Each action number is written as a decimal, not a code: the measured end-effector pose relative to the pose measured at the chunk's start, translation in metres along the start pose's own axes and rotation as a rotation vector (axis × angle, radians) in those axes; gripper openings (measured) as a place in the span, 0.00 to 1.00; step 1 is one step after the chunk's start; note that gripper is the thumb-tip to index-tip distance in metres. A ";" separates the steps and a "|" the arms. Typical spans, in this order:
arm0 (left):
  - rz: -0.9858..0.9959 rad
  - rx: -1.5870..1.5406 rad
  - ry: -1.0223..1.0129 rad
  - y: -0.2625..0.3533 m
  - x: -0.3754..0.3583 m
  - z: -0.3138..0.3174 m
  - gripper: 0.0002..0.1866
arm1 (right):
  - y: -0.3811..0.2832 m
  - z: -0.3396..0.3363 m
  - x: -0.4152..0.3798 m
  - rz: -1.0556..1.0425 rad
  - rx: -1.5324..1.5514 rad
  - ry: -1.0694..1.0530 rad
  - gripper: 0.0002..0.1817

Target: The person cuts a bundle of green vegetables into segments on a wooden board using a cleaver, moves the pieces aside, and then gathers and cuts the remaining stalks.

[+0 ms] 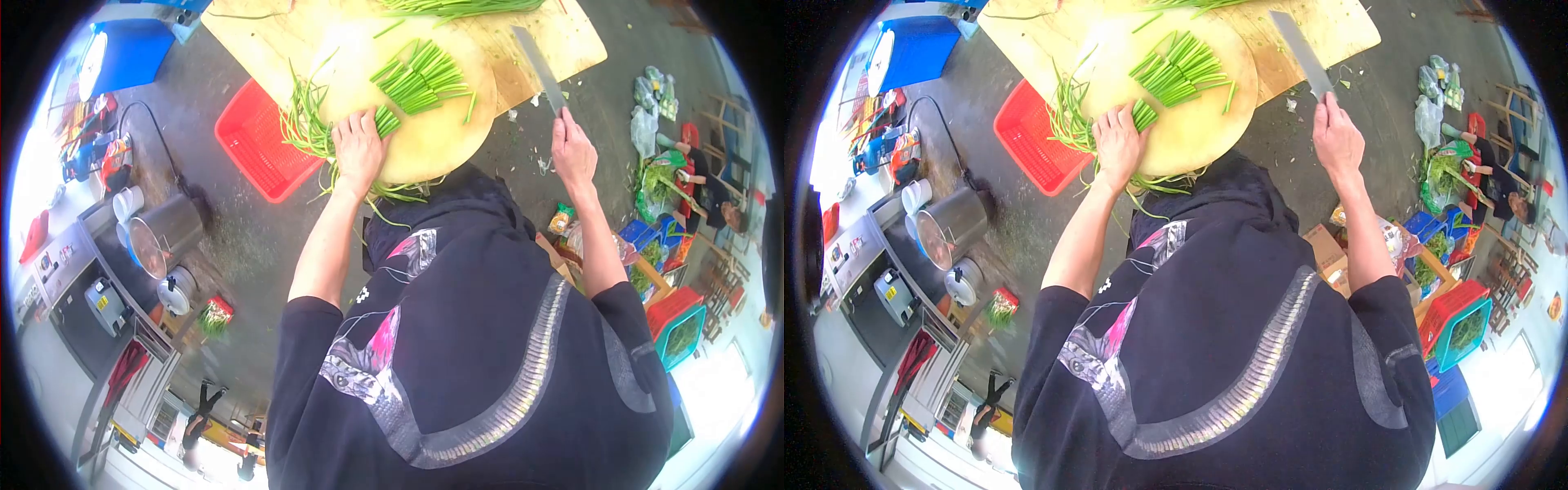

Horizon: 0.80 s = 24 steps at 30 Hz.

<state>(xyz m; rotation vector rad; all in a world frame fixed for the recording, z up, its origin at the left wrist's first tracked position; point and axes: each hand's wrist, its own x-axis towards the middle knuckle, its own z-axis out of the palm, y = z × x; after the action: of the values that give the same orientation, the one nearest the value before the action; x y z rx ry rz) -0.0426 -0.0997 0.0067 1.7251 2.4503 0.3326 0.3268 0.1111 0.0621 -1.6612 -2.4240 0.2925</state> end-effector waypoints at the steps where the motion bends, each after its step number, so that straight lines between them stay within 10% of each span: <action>1: 0.000 0.000 0.001 0.000 0.000 0.000 0.39 | 0.007 0.007 0.005 0.043 -0.056 -0.030 0.25; 24: -0.040 0.020 -0.033 0.011 0.009 -0.004 0.38 | -0.056 0.101 0.083 0.260 0.237 -0.099 0.36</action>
<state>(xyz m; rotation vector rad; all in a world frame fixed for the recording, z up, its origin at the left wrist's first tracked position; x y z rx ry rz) -0.0362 -0.0876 0.0135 1.6728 2.4693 0.2743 0.2203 0.1633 -0.0166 -1.8875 -2.1335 0.6873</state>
